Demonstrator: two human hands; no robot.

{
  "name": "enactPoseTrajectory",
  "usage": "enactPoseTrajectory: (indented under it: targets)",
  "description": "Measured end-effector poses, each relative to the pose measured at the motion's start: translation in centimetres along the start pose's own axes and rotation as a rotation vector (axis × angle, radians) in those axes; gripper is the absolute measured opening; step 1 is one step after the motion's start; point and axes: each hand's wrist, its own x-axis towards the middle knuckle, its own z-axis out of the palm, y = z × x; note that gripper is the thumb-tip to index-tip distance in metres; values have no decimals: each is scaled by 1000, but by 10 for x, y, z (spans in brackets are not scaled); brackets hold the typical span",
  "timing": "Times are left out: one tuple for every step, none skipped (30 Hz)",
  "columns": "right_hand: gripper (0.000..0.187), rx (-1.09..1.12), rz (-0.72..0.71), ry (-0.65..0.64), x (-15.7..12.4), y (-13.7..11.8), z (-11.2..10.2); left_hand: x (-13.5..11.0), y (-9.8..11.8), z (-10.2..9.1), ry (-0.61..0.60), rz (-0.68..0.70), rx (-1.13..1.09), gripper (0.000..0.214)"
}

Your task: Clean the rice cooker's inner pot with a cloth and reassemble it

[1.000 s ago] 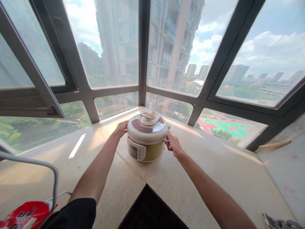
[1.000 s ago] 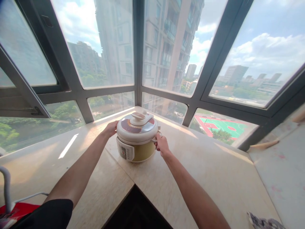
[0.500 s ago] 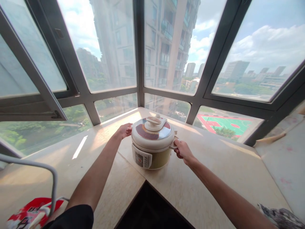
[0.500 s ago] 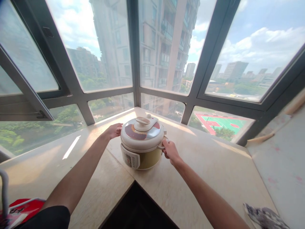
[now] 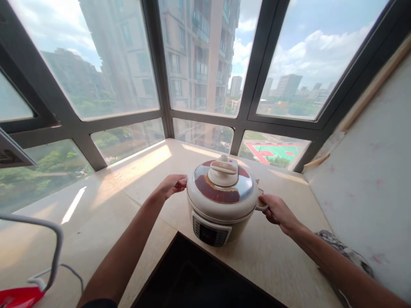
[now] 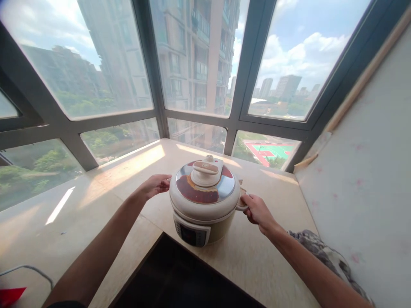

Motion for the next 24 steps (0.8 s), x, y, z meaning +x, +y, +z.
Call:
enactPoseTrajectory:
  targets:
    - [30,3,11,35,-4,3,-13,-3,-4,12,-25,-1,1,25]
    - [30,7,19,70,-9,6,-25,-6,-7,24,-49,-1,2,25]
    - [30,14,22,107,-13,9,-37,-9,-10,36,-74,-2,6,26]
    - [30,21,20,143,-17,11,-48,-12,-12,48,-99,-3,11,27]
    - [31,26,16,178,-20,14,-58,-15,-15,60,-124,-5,18,28]
    - [31,28,9,214,-24,16,-68,-18,-17,70,-148,-6,26,30]
    - [32,26,-1,247,-27,18,-76,-20,-19,80,-170,-7,35,31]
    - [33,20,-9,273,-31,20,-84,-22,-21,89,-190,-8,46,31]
    - [34,11,-16,290,-33,21,-91,-23,-22,96,-207,-9,57,32]
    - [34,1,-21,297,-36,21,-97,-22,-23,103,-219,-11,71,31]
    - [35,-10,-26,293,-37,22,-102,-21,-24,108,-226,-12,87,31]
    - [35,-23,-24,276,-39,21,-106,-19,-24,113,-227,-11,106,30]
    - [35,-37,-17,254,-39,21,-109,-17,-24,117,-220,-6,126,28]
    - [36,-53,-9,230,-39,21,-112,-13,-23,120,-207,6,146,28]
    - [36,-68,-1,207,-38,20,-115,-10,-22,123,-188,24,166,28]
    - [36,-81,3,187,-37,20,-116,-6,-22,126,-170,46,185,28]
    - [36,-91,1,169,-36,20,-117,-3,-21,129,-155,68,201,30]
    - [35,-95,-10,158,-34,20,-117,0,-20,132,-146,89,213,32]
    - [35,-91,-32,155,-32,21,-116,3,-20,136,-146,106,222,34]
    - [33,-77,-61,163,-30,22,-114,4,-20,139,-152,120,225,34]
    - [31,-60,-97,185,-28,23,-111,5,-21,142,-164,131,225,34]
    - [29,-42,-137,223,-26,25,-108,6,-22,144,-177,139,223,34]
    - [27,-22,-179,277,-24,27,-104,6,-24,145,-194,146,206,34]
    - [26,-3,-215,335,-22,29,-99,5,-26,146,-211,151,174,34]
